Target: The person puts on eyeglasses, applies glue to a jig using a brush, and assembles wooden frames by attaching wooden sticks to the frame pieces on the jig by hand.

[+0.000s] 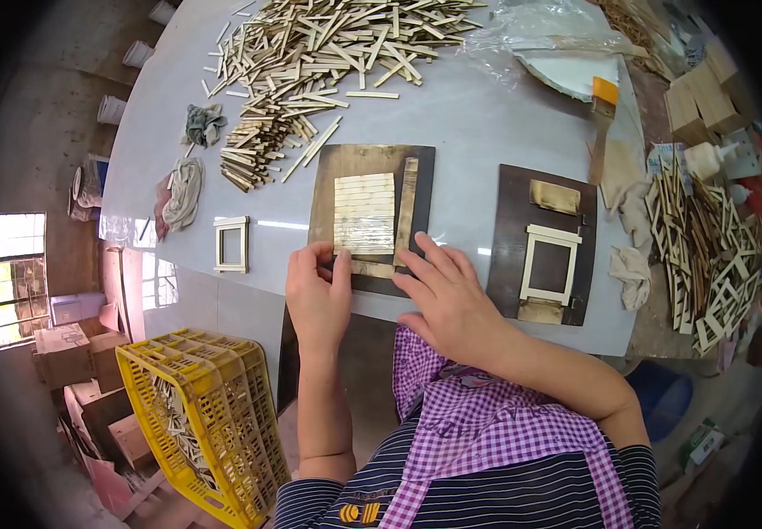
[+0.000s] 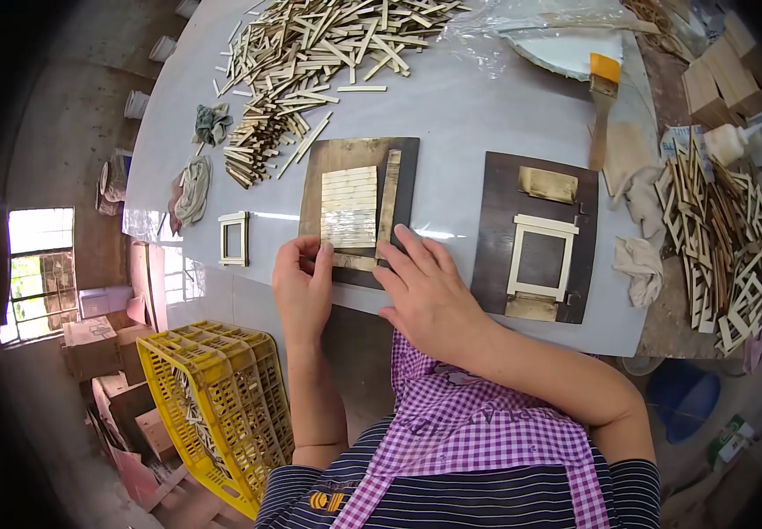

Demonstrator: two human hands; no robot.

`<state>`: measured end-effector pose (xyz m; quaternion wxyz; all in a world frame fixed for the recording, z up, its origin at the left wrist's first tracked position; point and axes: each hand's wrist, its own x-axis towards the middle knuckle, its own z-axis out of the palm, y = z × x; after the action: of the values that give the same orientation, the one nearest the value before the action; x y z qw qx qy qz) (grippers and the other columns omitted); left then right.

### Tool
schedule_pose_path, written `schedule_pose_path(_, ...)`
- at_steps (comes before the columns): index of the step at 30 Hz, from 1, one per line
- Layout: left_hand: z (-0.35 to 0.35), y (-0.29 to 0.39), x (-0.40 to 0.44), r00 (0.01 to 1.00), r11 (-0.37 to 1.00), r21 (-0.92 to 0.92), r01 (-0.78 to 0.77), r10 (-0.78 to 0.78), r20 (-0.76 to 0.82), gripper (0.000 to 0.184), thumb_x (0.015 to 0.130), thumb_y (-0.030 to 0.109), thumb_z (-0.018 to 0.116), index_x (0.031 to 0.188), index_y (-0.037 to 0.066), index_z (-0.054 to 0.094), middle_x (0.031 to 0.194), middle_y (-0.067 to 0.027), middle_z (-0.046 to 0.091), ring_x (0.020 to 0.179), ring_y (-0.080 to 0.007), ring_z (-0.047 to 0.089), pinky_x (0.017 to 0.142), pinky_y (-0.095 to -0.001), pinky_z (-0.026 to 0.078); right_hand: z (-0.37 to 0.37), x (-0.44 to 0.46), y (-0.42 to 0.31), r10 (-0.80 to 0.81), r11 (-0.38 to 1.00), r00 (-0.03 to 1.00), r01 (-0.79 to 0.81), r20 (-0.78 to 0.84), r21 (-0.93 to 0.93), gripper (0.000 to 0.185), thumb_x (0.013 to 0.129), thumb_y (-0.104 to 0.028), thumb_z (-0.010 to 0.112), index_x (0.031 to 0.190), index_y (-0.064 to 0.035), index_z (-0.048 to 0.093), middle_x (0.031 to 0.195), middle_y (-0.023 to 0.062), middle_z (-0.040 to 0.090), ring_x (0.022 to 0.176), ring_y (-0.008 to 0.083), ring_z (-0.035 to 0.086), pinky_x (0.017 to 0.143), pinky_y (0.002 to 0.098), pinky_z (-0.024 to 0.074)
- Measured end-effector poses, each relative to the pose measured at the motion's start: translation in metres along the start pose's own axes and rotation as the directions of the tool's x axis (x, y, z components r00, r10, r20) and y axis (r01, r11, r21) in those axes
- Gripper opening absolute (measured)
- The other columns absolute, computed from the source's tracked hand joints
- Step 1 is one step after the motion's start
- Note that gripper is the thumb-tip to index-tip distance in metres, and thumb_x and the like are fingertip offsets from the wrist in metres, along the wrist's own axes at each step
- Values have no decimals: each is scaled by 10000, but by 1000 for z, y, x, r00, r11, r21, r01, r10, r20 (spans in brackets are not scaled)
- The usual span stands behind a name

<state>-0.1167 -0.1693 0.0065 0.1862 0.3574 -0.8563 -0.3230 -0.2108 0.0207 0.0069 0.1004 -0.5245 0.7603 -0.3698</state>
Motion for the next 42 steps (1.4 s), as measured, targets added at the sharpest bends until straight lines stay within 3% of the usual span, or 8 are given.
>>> schedule_pose_path(9,5,-2,8,1000,996,-87,-6,6,6,172,966,138,691,1011,-28,692,907,-115,630,658,-181,575,643,-330,501,10,4,-4,19,1000,1000,-19,16,17,531,803,-192,821,1260,10,640,1512,221,488,1473,411,377,1169,556,306)
schedule_pose_path(13,7,-17,7,984,985,-18,-172,170,-60,171,1002,132,647,1087,-11,687,867,-82,621,653,-138,563,597,-278,458,12,1,-4,31,997,999,-30,-13,75,534,803,-177,820,1272,1,634,1513,219,494,1468,412,390,1166,550,316)
schedule_pose_path(14,5,-17,4,1000,945,-328,-2,2,-2,188,1011,137,640,1126,-6,678,872,-71,619,649,-122,547,587,-253,439,12,0,-3,38,994,999,-35,-27,100,536,803,-171,819,1276,-2,632,1511,217,498,1465,412,396,1164,547,320)
schedule_pose_path(16,1,-17,-4,939,531,-776,341,-239,248,229,1028,146,624,1205,5,660,881,-50,615,640,-91,515,567,-205,402,11,-3,-2,39,989,998,-30,-57,148,539,810,-168,813,1289,-5,626,1510,214,503,1464,411,401,1163,542,324)
schedule_pose_path(17,-1,-17,-8,939,533,-775,340,-237,249,229,1028,146,624,1205,5,660,881,-50,615,640,-91,515,567,-205,402,10,-5,0,40,981,996,-23,-85,195,542,817,-165,807,1301,-8,620,1509,210,508,1462,409,407,1163,537,327)
schedule_pose_path(20,-13,-14,-18,847,138,-836,531,-53,529,283,1033,117,613,1294,9,625,814,6,566,660,-50,508,560,-178,341,2,-13,1,54,969,989,-17,-141,248,560,836,-167,794,1337,-12,598,1508,202,518,1462,404,414,1164,528,331)
schedule_pose_path(28,-5,40,-46,742,493,-681,542,98,663,432,977,37,686,1394,-8,583,880,6,617,752,-44,553,637,-195,446,-37,-41,6,185,959,957,-126,-222,253,693,890,-203,766,1482,-10,461,1555,174,482,1499,390,371,1191,502,310)
schedule_pose_path(42,51,86,-66,573,544,-555,629,158,804,190,975,71,716,1137,-14,663,892,-8,670,765,-64,592,679,-209,486,-81,-82,30,289,956,868,-236,-404,175,773,861,-114,779,1528,-15,401,1590,150,444,1526,386,321,1230,467,279)
